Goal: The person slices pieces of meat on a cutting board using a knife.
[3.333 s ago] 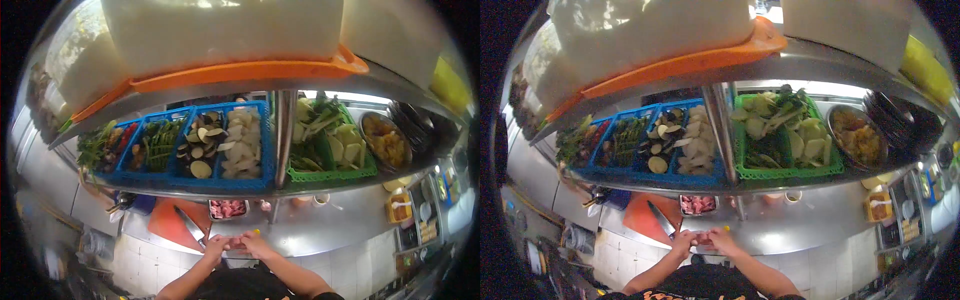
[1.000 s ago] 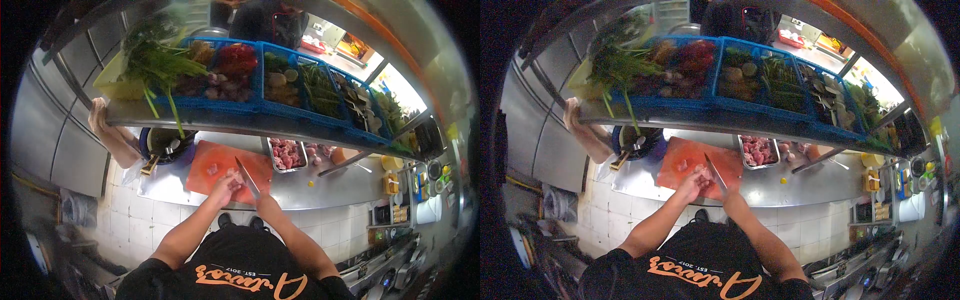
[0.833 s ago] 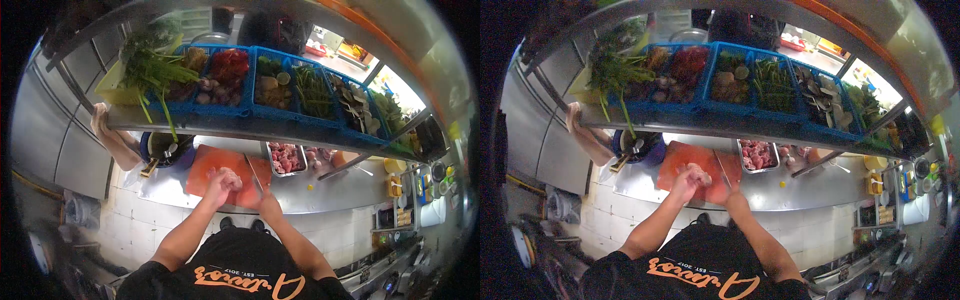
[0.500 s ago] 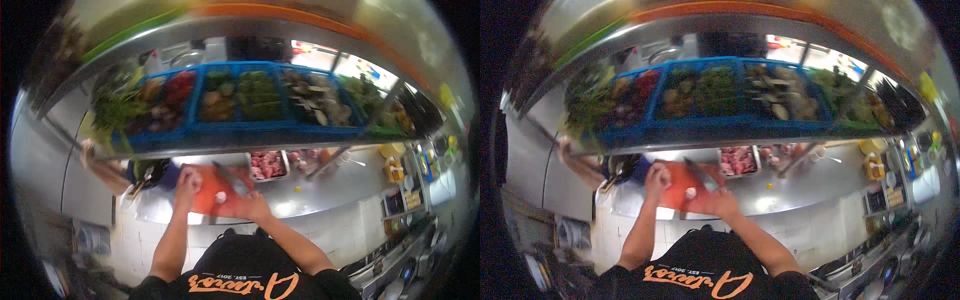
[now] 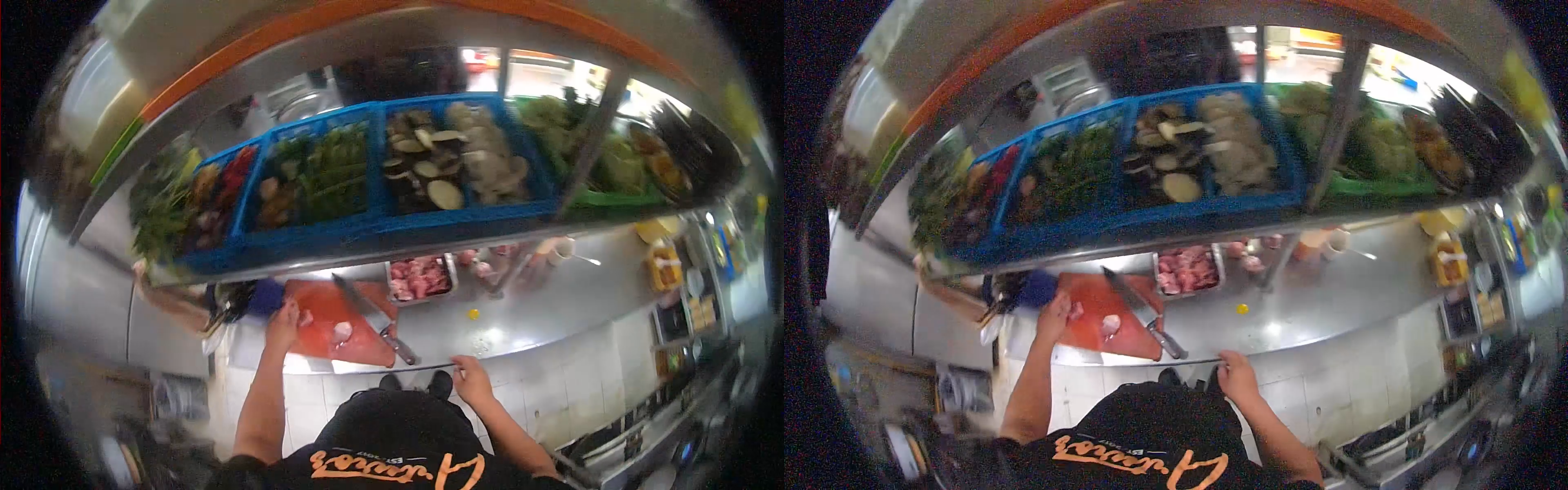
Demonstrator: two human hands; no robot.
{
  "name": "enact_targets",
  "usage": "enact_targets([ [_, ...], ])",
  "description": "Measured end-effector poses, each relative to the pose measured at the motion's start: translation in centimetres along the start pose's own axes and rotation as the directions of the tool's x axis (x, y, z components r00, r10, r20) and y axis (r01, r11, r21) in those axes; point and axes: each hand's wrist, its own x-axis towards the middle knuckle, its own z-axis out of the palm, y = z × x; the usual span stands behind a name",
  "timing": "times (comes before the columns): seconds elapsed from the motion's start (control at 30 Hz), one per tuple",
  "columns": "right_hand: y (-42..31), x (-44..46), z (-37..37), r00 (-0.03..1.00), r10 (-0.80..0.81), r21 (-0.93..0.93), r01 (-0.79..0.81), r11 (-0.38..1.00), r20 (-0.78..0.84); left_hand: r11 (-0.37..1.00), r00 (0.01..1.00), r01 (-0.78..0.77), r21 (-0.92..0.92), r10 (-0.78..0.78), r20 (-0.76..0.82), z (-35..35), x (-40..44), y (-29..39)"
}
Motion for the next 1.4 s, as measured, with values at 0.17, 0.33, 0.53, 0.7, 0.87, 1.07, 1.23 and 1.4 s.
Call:
enact_targets([
  [0.17, -1.7, 1.0, -1.1, 0.999, -0.026, 0.065, 0.024, 0.998, 0.039, 0.986, 1.0, -0.006, 0.164, 0.006, -0.002, 2.6, 2.6, -4.2],
  [0.33, -4.7, 1.3, -1.7, 0.999, -0.043, -0.003, 0.043, 0.999, 0.024, 0.994, 0.994, 0.076, 0.079, -0.069, -0.088, 2.8, 5.8, -2.9],
  [0.53, -9.1, 2.7, 3.2, 0.971, -0.238, -0.068, 0.236, 0.969, -0.02, 0.979, 0.986, -0.144, 0.142, 0.154, -0.064, 0.3, 8.7, 2.1],
  [0.7, -14.6, 5.9, 9.6, 0.971, -0.208, -0.356, 0.238, 0.904, 0.122, 0.963, 0.862, -0.262, -0.06, 0.262, 0.435, -1.4, 0.9, 9.8],
  [0.87, -14.0, 6.3, 13.2, 0.984, -0.18, -0.441, 0.167, 0.882, 0.013, 0.905, 0.798, -0.403, -0.135, 0.419, 0.433, 3.2, -3.0, 8.9],
  [1.07, -15.5, 4.1, 12.0, 0.997, 0.058, -0.316, -0.042, 0.948, 0.041, 0.557, 0.603, -0.688, -0.465, 0.796, 0.061, 5.7, -4.1, 6.7],
  [1.23, -15.1, 3.9, 12.0, 0.999, -0.048, -0.262, 0.045, 0.964, -0.006, 0.58, 0.694, -0.601, -0.549, 0.72, 0.001, 4.9, -5.4, 7.0],
  [1.4, -16.6, 5.3, 10.5, 0.986, -0.124, -0.372, 0.156, 0.915, 0.108, 0.588, 0.701, -0.646, -0.487, 0.71, -0.074, 4.8, -5.3, 8.0],
])
